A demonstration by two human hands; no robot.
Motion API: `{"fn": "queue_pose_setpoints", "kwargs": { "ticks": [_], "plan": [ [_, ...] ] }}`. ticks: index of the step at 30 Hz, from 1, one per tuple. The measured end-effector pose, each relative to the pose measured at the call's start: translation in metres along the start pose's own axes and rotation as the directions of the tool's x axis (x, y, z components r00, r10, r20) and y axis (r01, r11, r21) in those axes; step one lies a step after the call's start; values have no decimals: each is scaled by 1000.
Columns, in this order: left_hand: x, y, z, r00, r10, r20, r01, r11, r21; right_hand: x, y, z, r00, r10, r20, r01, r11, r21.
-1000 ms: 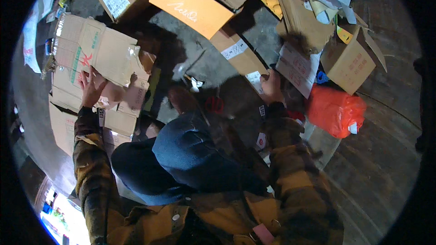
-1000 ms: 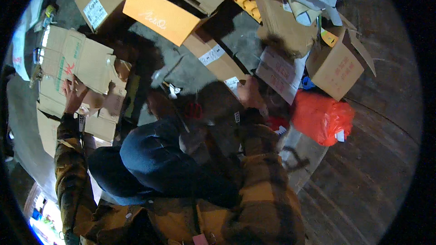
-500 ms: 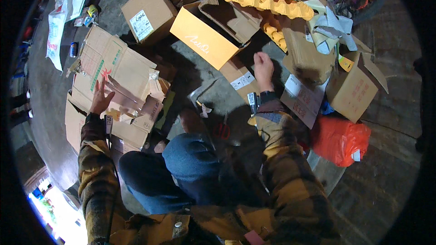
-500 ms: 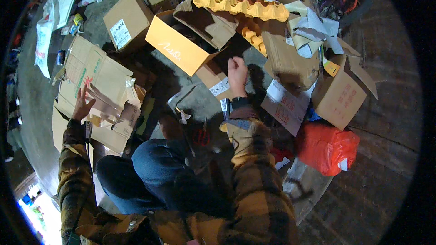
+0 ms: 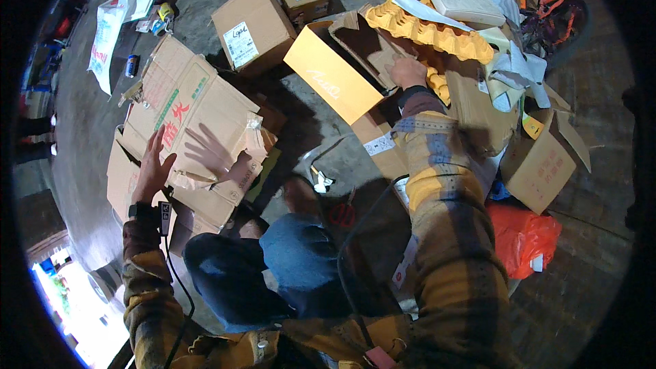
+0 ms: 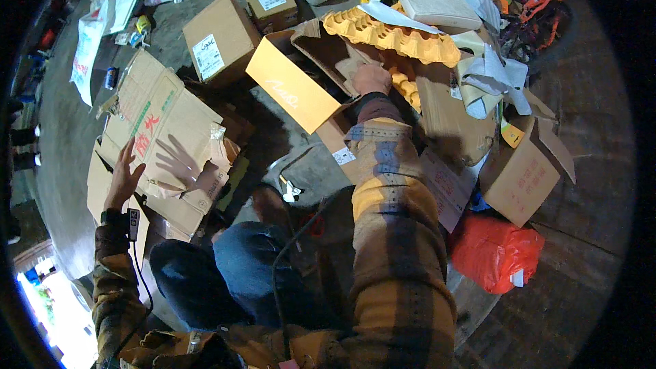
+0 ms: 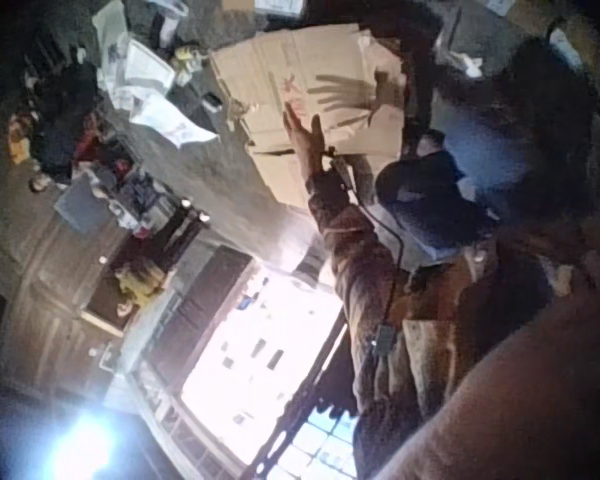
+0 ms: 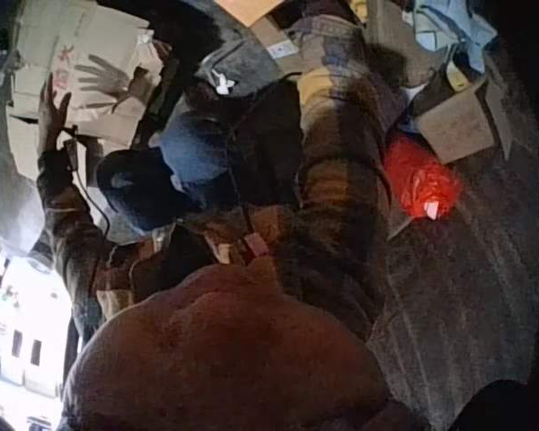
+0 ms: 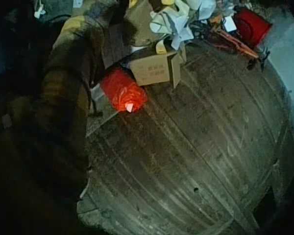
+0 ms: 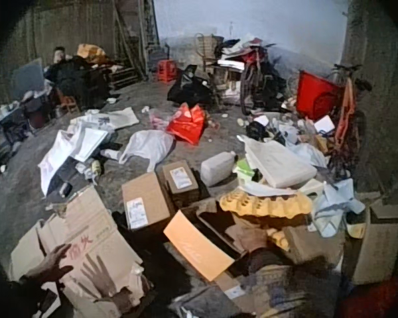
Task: The person sits on the floor and assembles a structure using cardboard boxes and yellow egg cartons. They flatten boxes, cut a small piece with scissors, and arrange the cartons on top of the cardboard base.
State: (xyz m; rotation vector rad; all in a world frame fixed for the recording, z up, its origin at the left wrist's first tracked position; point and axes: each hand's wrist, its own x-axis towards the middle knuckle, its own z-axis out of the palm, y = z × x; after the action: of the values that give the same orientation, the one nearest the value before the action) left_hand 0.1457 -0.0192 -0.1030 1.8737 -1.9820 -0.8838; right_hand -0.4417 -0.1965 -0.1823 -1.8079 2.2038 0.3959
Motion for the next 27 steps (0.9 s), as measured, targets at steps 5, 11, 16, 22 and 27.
{"fn": "queue_pose_setpoints", "kwargs": {
  "ticks": [5, 11, 16, 22, 27],
  "plan": [
    [-13, 24, -11, 982, -188, -25, 188, 982, 8, -7, 4, 6, 976, 119, -184, -83, 978, 191],
    [-17, 56, -10, 999, -36, -40, 35, 999, -39, -42, 45, -22, 913, 342, -222, -73, 672, 737],
    [-23, 70, -2, 999, -33, -39, 30, 997, -74, -40, 69, -53, 950, 301, 88, 62, -456, 888],
    [-43, 67, -11, 994, -94, -47, 92, 994, -57, 2, 70, -69, 912, 410, 0, 247, -550, 798],
    [-77, 67, -28, 982, -158, -108, 140, 978, -154, -69, 79, -96, 963, 264, -44, 212, -653, 727]
  ]
}}
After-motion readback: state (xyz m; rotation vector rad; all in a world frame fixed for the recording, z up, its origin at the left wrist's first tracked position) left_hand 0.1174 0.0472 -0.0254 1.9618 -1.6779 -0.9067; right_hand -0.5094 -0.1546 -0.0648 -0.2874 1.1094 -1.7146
